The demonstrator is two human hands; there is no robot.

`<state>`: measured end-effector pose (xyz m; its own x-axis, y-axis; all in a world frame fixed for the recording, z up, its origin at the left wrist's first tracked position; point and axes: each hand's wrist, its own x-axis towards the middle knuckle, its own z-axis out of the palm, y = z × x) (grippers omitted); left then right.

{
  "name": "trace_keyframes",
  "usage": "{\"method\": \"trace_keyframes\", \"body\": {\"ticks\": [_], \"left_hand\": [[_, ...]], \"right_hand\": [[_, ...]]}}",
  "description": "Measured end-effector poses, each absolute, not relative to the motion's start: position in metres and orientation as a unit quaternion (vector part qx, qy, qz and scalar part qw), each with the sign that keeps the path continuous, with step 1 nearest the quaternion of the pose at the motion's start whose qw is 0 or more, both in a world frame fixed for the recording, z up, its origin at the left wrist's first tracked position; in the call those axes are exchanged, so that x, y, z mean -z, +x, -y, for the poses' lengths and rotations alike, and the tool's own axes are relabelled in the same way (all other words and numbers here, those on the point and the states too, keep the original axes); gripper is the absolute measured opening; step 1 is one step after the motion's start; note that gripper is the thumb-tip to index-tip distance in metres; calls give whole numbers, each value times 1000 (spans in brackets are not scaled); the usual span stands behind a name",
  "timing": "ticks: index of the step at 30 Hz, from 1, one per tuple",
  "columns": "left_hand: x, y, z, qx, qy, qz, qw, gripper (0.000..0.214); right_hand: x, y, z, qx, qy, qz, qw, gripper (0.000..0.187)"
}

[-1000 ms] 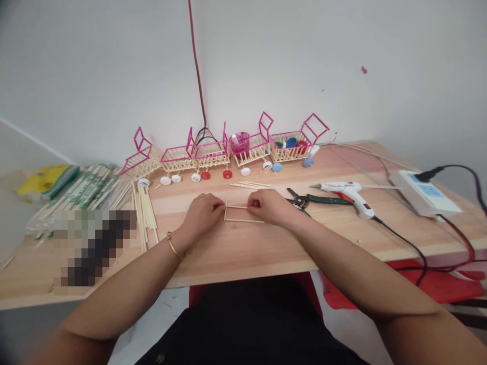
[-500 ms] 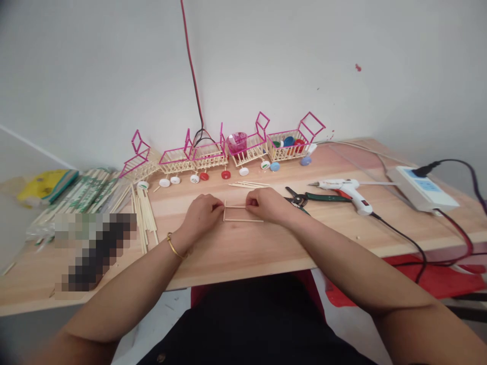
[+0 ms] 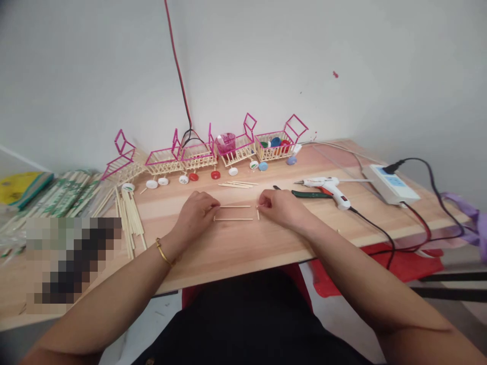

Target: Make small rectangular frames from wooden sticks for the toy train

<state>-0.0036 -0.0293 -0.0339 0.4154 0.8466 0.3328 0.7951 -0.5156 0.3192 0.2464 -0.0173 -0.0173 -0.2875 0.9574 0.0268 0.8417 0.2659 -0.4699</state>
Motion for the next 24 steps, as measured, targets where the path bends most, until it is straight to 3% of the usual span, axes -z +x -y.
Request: {"method": "trace_keyframes", "body": {"ticks": [10,24], "left_hand": [[37,15,43,-174,883,-434,40,21],[35,12,43,-189,877,-441,33,20]], "right_hand": [[30,231,19,-198,-584,767,174,6],[31,228,18,-170,-602,764,161,6]]}}
